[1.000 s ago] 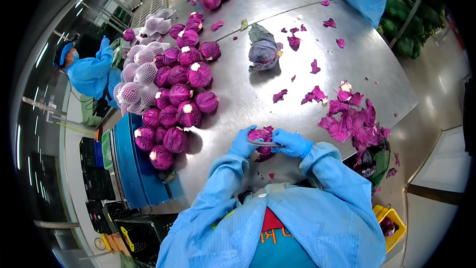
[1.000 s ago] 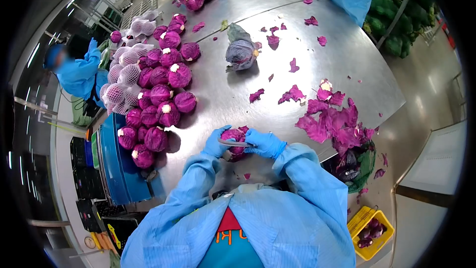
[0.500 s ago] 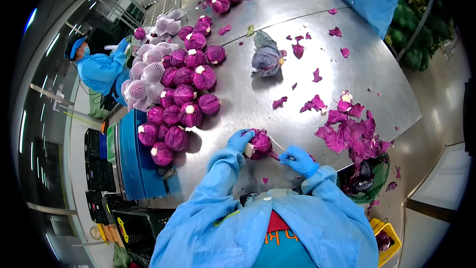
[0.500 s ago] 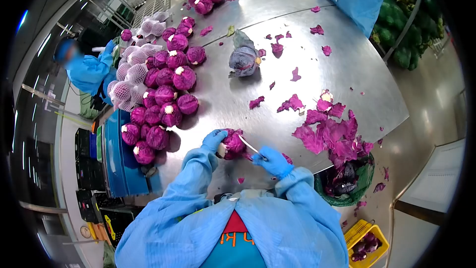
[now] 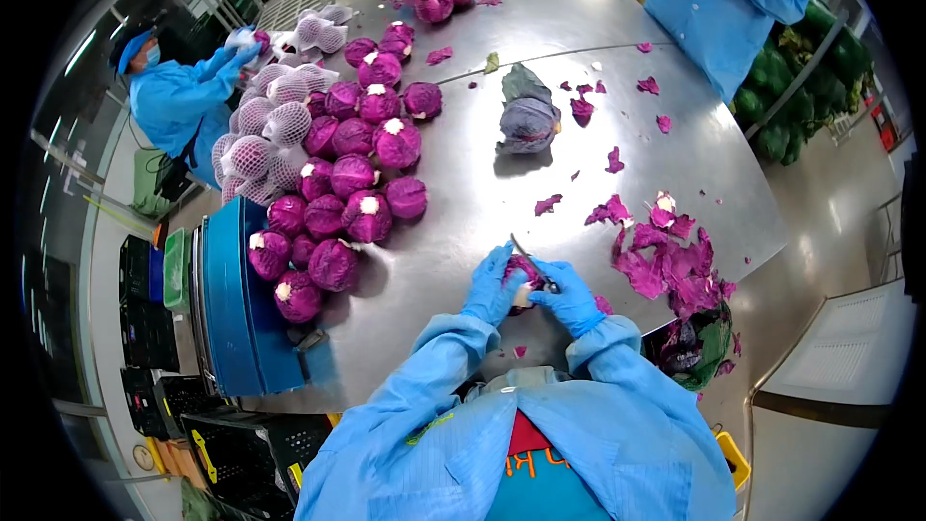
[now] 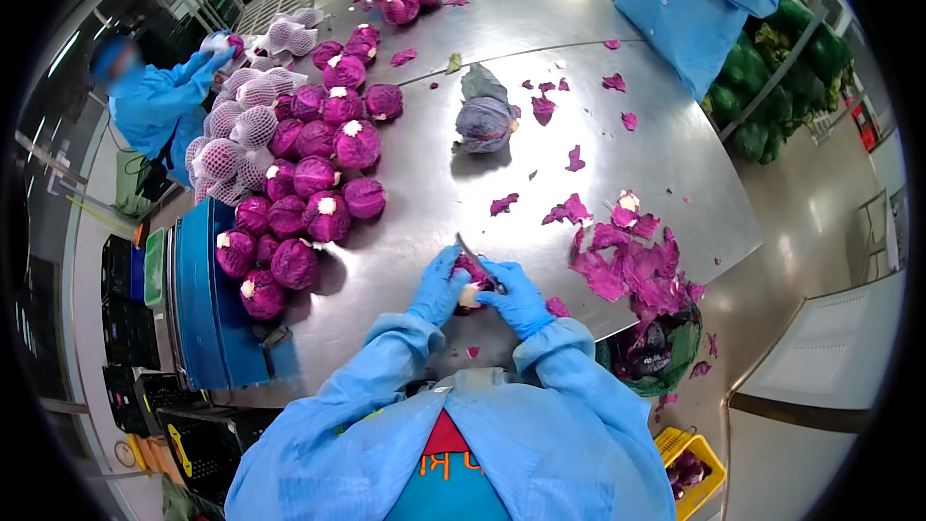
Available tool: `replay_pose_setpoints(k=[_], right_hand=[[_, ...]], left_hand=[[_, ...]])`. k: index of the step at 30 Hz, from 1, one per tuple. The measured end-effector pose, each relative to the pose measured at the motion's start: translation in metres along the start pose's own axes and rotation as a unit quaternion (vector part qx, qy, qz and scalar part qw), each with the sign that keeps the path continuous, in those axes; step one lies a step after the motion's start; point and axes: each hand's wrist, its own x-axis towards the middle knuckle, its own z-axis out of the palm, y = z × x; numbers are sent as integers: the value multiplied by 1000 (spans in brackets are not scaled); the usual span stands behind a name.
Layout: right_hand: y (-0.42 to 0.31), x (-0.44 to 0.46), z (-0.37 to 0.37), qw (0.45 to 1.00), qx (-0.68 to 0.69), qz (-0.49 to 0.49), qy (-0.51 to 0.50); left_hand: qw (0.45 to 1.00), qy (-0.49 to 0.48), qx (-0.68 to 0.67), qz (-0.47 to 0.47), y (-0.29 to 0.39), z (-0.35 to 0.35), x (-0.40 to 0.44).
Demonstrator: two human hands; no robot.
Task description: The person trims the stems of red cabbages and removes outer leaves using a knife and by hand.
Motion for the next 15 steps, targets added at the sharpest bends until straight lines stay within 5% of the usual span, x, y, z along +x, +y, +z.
replay_pose_setpoints(k=[4,6,9,12,15], right_hand=[[22,-9,7,993,62,103,20],[15,-14,4,993,61,92,29],[-24,-9,-9,971,32,239,-11],[-18,-10,1,972,74,217,58],[-18,-12,7,970,181,161,-28]], left_hand=[[970,-179,165,21,49,-53,-13],[972,-136,168,89,42,-40,-11],[969,-82,128,197,24,-20,-10],[980,-52,104,159,26,-18,-12],[987,-46,113,103,24,-17,-15]])
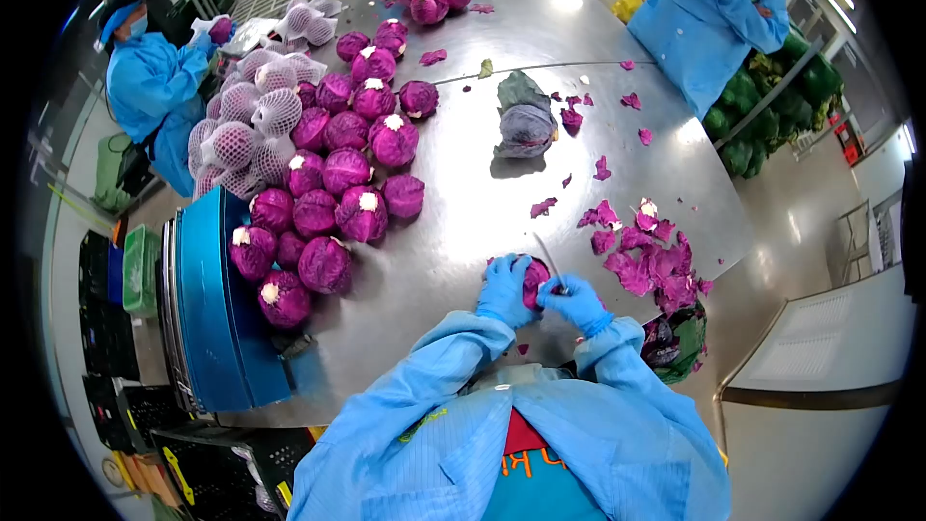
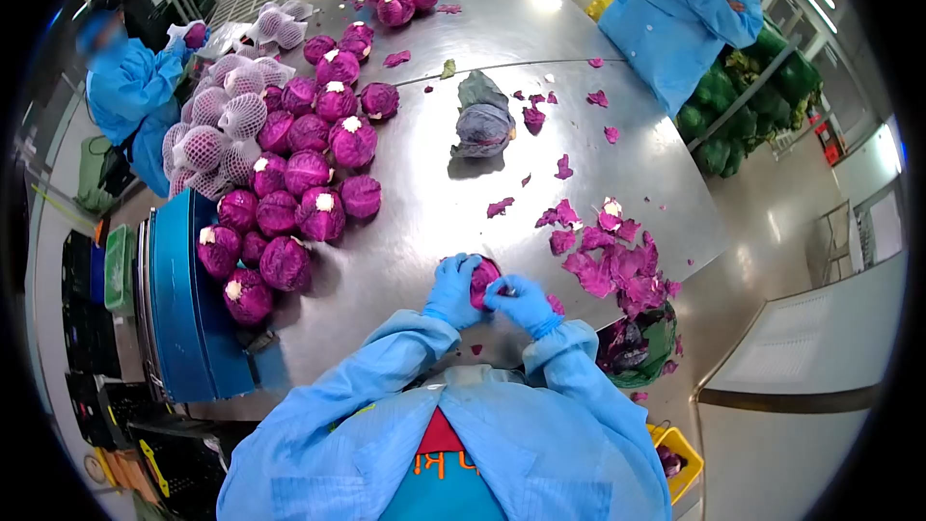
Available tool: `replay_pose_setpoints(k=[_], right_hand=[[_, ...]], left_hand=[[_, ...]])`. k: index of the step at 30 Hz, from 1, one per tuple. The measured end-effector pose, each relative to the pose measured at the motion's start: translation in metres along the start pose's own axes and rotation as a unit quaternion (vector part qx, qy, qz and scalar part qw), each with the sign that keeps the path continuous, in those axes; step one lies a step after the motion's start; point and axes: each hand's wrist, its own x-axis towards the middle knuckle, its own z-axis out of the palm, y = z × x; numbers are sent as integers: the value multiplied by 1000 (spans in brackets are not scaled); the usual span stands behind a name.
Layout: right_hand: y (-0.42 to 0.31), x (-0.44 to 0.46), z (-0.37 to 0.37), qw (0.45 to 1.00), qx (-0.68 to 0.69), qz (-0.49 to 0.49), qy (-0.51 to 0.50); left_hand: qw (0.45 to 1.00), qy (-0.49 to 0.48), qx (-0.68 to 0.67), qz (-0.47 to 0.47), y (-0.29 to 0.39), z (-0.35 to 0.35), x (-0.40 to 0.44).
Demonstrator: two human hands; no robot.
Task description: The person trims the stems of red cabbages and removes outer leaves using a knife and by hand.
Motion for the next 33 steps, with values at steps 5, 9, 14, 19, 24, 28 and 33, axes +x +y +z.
replay_pose_setpoints(k=[5,9,14,19,24,28,33], right_hand=[[-58,-43,36,993,-20,16,-116],[5,-29,-5,977,10,-57,206],[7,-41,-15,928,-257,-1,270],[11,-27,19,952,-260,62,148],[14,-13,20,944,-309,23,111],[15,6,10,959,-275,33,61],[23,29,-18,979,-190,43,-65]], left_hand=[[981,-20,-27,-190,2,-23,14],[986,-26,-49,-159,-22,-34,2],[990,97,-80,-63,-25,-6,-7],[994,44,-19,-99,-15,-8,0],[976,-50,-48,-205,2,-29,10],[986,18,-3,-164,-3,-13,11],[991,25,-9,-134,-6,-1,10]])
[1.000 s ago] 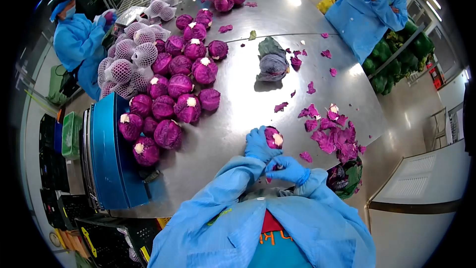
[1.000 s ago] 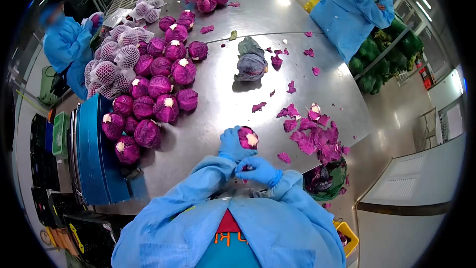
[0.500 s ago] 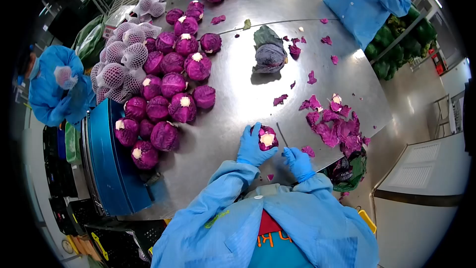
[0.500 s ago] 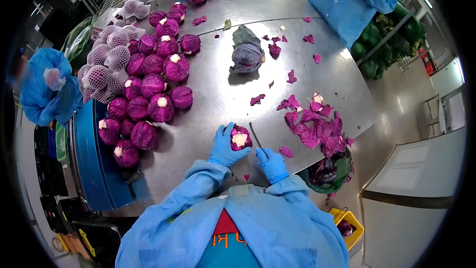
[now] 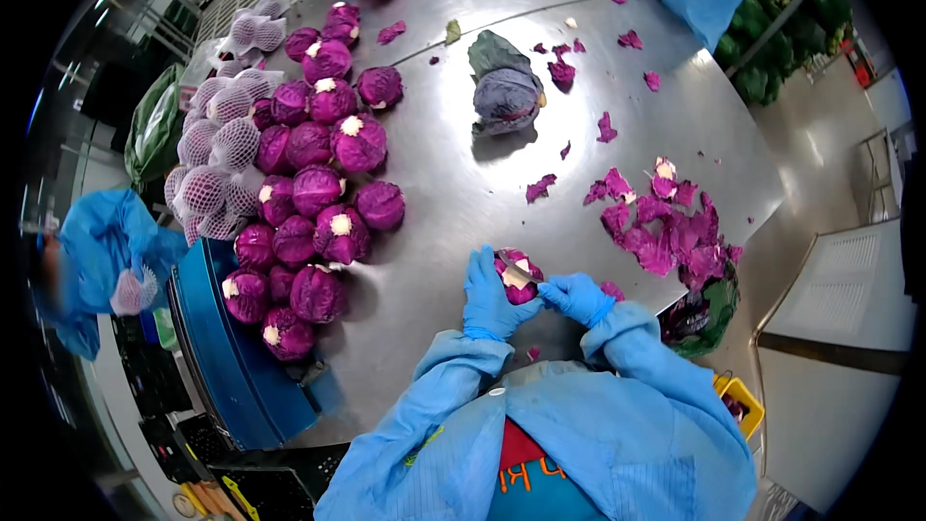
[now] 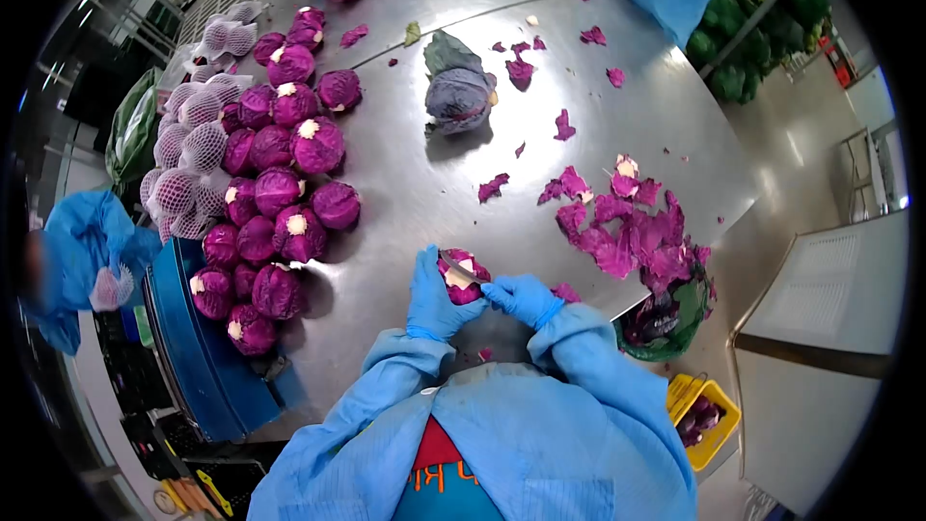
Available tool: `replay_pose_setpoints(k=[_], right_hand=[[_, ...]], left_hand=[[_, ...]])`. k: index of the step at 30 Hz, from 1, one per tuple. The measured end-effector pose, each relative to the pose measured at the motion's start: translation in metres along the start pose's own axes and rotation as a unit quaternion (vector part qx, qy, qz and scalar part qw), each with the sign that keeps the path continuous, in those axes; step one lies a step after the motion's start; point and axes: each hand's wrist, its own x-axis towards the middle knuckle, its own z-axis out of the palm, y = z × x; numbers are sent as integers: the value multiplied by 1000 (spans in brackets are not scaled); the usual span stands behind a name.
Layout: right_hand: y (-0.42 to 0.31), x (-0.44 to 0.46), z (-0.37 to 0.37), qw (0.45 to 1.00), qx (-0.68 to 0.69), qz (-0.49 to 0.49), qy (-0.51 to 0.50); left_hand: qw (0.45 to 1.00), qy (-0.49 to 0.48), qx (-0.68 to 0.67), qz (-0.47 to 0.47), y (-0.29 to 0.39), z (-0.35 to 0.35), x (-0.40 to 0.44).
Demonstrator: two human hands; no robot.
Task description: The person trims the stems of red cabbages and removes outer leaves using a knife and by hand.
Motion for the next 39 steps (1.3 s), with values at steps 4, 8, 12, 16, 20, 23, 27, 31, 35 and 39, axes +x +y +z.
replay_pose_setpoints(k=[4,8,12,16,20,23,27,31,35,39], right_hand=[[-4,18,-19,998,5,31,-52],[-15,29,-22,996,-34,75,-44],[-29,32,-19,991,-92,92,-24],[-3,33,10,986,-8,58,155],[15,32,12,948,218,152,174],[-3,18,6,978,80,86,173],[-12,7,-7,988,-99,0,123],[-12,6,-4,992,-101,-6,70],[-3,14,-9,999,-18,44,-15],[-2,29,-19,996,-12,63,-62]], left_hand=[[1000,18,21,-2,9,1,3],[999,18,40,-31,13,4,7],[998,11,34,-50,11,5,9],[996,14,33,-76,20,3,11],[996,27,77,-27,25,11,-4],[998,47,38,-16,12,15,-5],[999,44,25,5,7,8,2],[999,34,15,16,4,4,4],[1000,16,10,8,2,3,4],[999,34,25,14,4,4,7]])
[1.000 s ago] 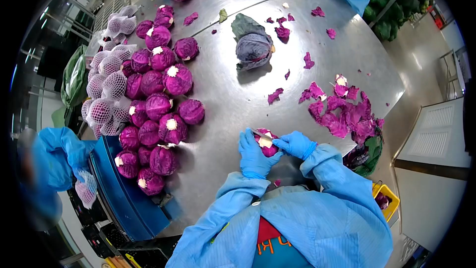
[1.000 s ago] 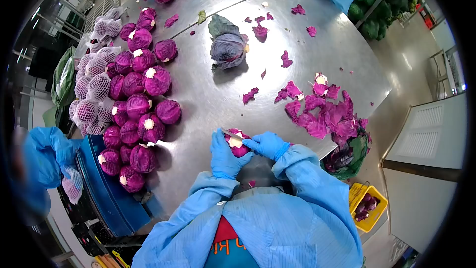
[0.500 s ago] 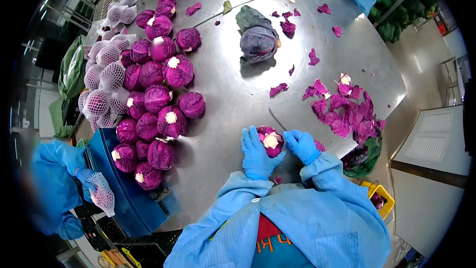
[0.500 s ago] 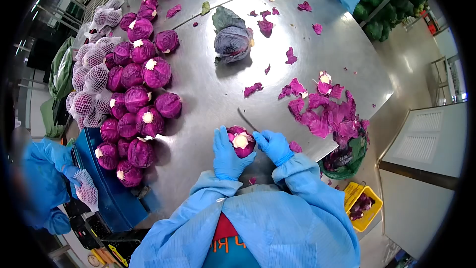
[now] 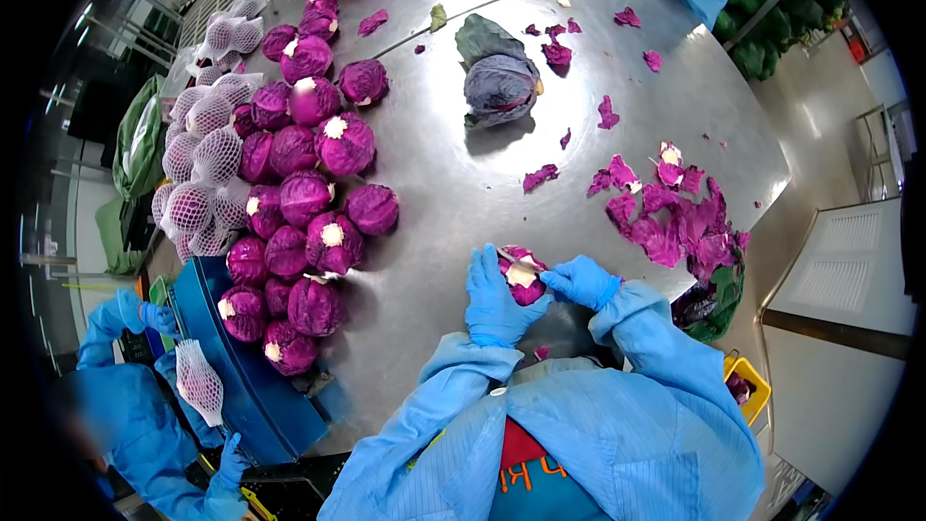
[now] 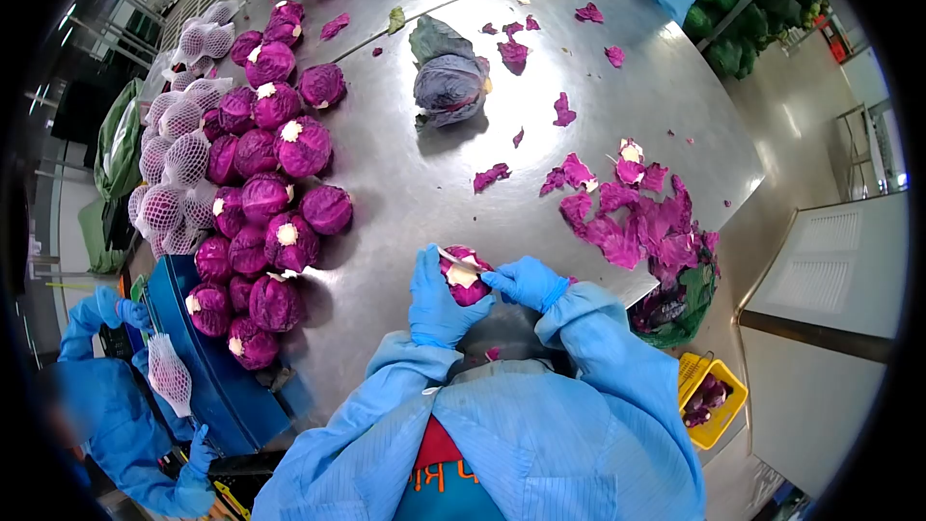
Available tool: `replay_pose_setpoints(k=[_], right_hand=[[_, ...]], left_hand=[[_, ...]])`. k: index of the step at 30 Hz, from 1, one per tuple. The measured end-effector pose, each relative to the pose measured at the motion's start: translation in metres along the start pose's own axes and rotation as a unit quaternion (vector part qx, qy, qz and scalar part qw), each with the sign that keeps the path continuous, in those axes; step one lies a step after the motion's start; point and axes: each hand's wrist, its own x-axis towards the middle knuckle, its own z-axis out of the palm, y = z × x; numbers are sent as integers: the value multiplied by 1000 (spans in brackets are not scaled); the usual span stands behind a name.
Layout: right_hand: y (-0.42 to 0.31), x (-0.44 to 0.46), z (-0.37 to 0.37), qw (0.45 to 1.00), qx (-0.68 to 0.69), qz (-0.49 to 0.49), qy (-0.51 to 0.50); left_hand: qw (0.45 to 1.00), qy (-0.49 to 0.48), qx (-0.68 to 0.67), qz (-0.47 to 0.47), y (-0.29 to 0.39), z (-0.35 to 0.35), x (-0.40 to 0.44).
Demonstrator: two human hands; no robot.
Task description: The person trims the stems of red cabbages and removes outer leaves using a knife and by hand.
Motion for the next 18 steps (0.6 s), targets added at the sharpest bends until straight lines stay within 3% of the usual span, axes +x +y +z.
replay_pose_setpoints(k=[5,8,11,12,15,16,18], right_hand=[[-18,6,-2,998,-22,51,21],[-16,7,9,997,-28,23,70],[-14,3,33,975,106,38,190],[-23,0,31,926,298,139,186],[-15,3,38,920,330,76,199],[-16,2,36,935,284,101,187],[-24,0,33,962,86,40,258]], left_hand=[[999,8,-7,-33,4,1,0],[998,4,-33,-55,5,0,0],[998,19,-24,-61,8,0,-2],[998,40,-7,-55,12,3,-2],[997,69,-11,-39,9,6,-5],[997,62,-23,-39,5,5,-6],[997,60,-17,-34,2,5,-8]])
